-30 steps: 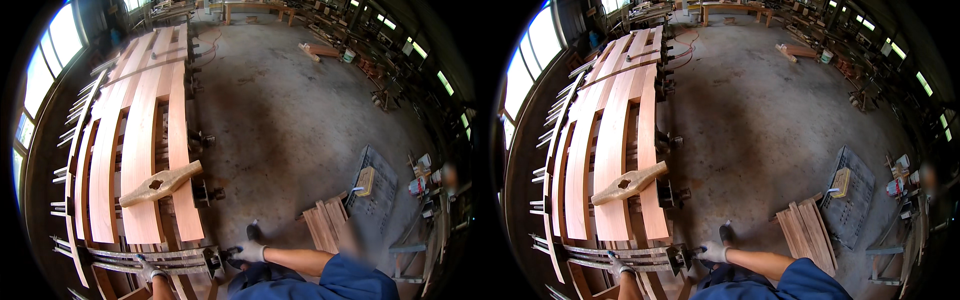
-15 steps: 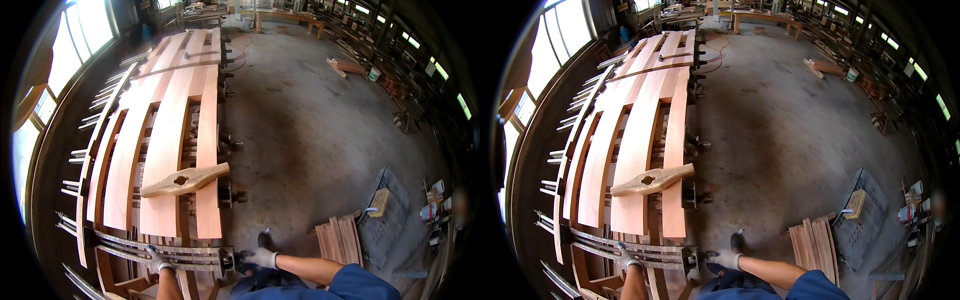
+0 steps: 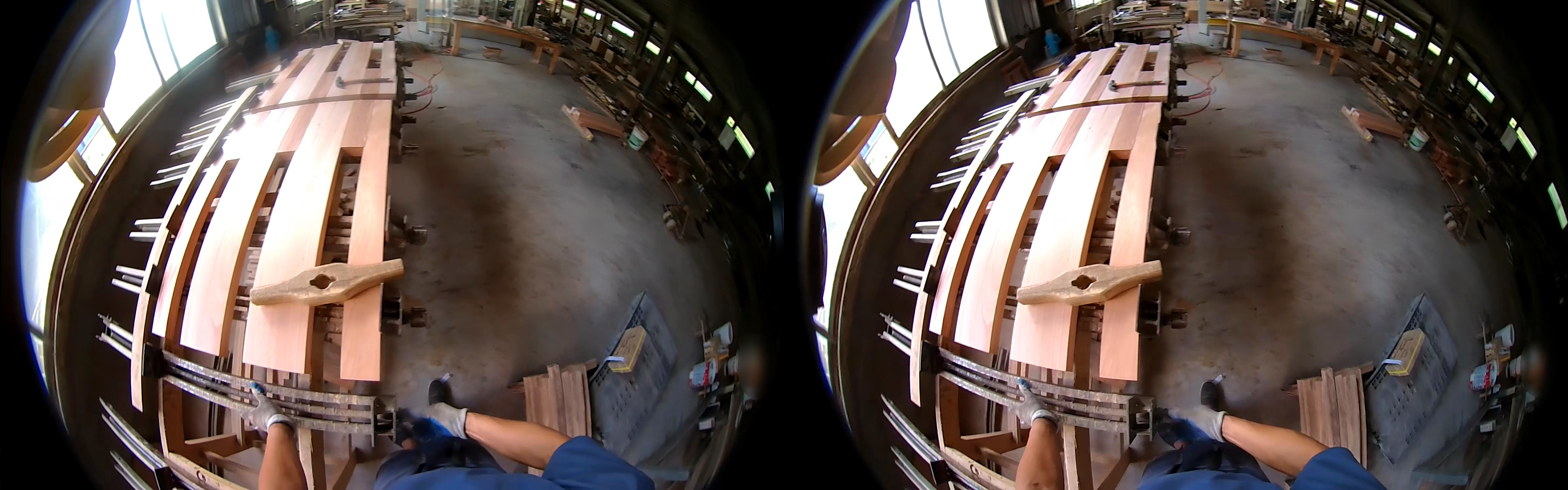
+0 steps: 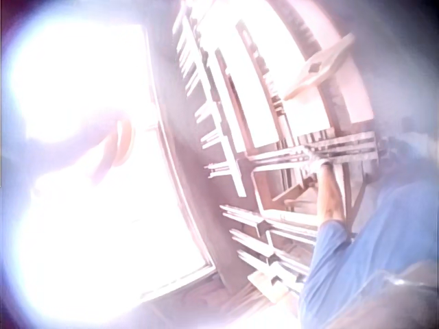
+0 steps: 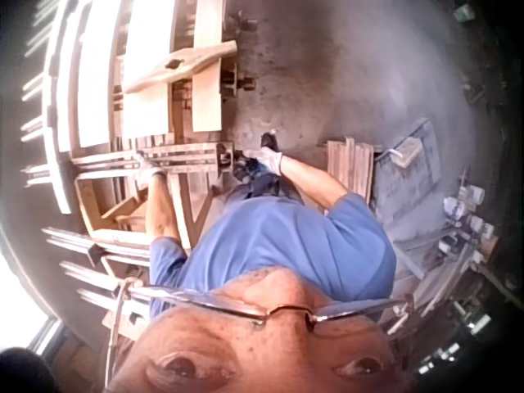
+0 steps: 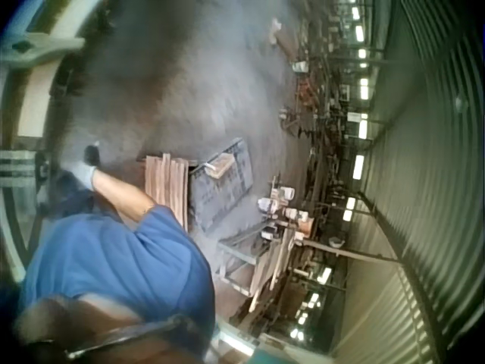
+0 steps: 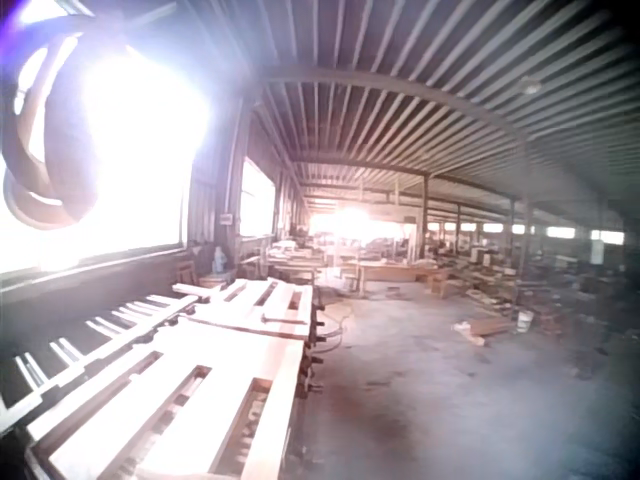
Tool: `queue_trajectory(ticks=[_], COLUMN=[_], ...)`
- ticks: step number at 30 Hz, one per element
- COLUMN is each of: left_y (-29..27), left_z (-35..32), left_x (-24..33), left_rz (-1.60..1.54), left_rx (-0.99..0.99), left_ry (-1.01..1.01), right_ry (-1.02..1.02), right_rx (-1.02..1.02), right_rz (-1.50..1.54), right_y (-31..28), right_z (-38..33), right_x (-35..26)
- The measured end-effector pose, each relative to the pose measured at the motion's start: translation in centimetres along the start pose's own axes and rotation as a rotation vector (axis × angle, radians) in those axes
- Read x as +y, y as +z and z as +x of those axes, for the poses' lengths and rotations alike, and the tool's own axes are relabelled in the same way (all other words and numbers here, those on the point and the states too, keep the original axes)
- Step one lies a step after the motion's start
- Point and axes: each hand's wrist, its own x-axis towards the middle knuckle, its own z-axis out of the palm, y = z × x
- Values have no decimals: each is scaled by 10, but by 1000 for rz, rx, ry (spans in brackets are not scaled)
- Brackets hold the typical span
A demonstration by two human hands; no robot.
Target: The person aligns wooden planks on a jig, uses a wooden mallet to tap them into place, and secures them with clamps. They then remove the clamps and move the planks to a workbench.
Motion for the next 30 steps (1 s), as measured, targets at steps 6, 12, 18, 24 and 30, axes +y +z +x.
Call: queue_trajectory(ticks=[6, 12, 18, 24, 30], left_y=[6, -10, -5, -8, -1], left_z=[-2, -23, -12, -12, -6], left_x=[3, 23, 13, 11, 6], left_rz=[0, 83, -4, -40, 77], left_rx=[-18, -49, -45, -47, 53], left_ry=[-30, -53, -27, -28, -14], right_ry=[-87, 492, 403, 43, 461], right_rx=[473, 240, 12, 319, 324], right_rz=[-1013, -354, 831, -682, 511], right_y=[10, -13, -7, 5, 13], right_z=[-19, -1, 8, -23, -23], right_x=[-25, -9, 29, -65, -90])
